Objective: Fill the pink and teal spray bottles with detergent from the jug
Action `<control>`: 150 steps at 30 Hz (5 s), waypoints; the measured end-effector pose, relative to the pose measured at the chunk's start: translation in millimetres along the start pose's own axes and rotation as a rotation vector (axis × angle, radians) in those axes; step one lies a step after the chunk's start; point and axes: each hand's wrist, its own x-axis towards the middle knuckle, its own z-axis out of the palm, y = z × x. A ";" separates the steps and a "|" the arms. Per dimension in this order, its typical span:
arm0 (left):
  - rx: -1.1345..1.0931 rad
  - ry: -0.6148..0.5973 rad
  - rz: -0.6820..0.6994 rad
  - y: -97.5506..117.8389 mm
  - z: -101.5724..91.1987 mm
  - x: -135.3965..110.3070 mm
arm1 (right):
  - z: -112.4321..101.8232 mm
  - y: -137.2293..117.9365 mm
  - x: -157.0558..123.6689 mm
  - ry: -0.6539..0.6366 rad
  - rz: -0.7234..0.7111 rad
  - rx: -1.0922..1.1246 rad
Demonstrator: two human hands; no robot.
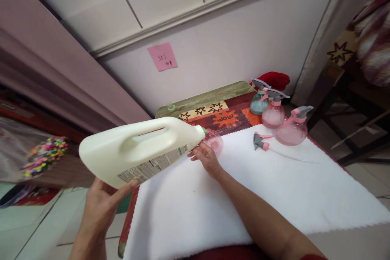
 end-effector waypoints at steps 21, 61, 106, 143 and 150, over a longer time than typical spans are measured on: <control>-0.005 -0.003 0.022 -0.7 1.1 2.3 | -1.9 4.1 1.1 -0.009 -0.008 0.009; 0.034 -0.010 0.003 3.4 2.5 1.3 | -2.0 0.5 0.0 -0.018 0.008 0.000; 0.036 -0.011 0.016 6.4 3.3 0.6 | -1.4 0.6 -0.5 -0.021 0.006 0.013; -0.040 -0.034 0.034 4.1 2.8 6.3 | -0.9 0.1 0.9 0.001 0.009 0.048; -0.027 -0.014 0.031 2.1 1.0 7.3 | -0.7 0.8 0.8 0.032 -0.004 0.045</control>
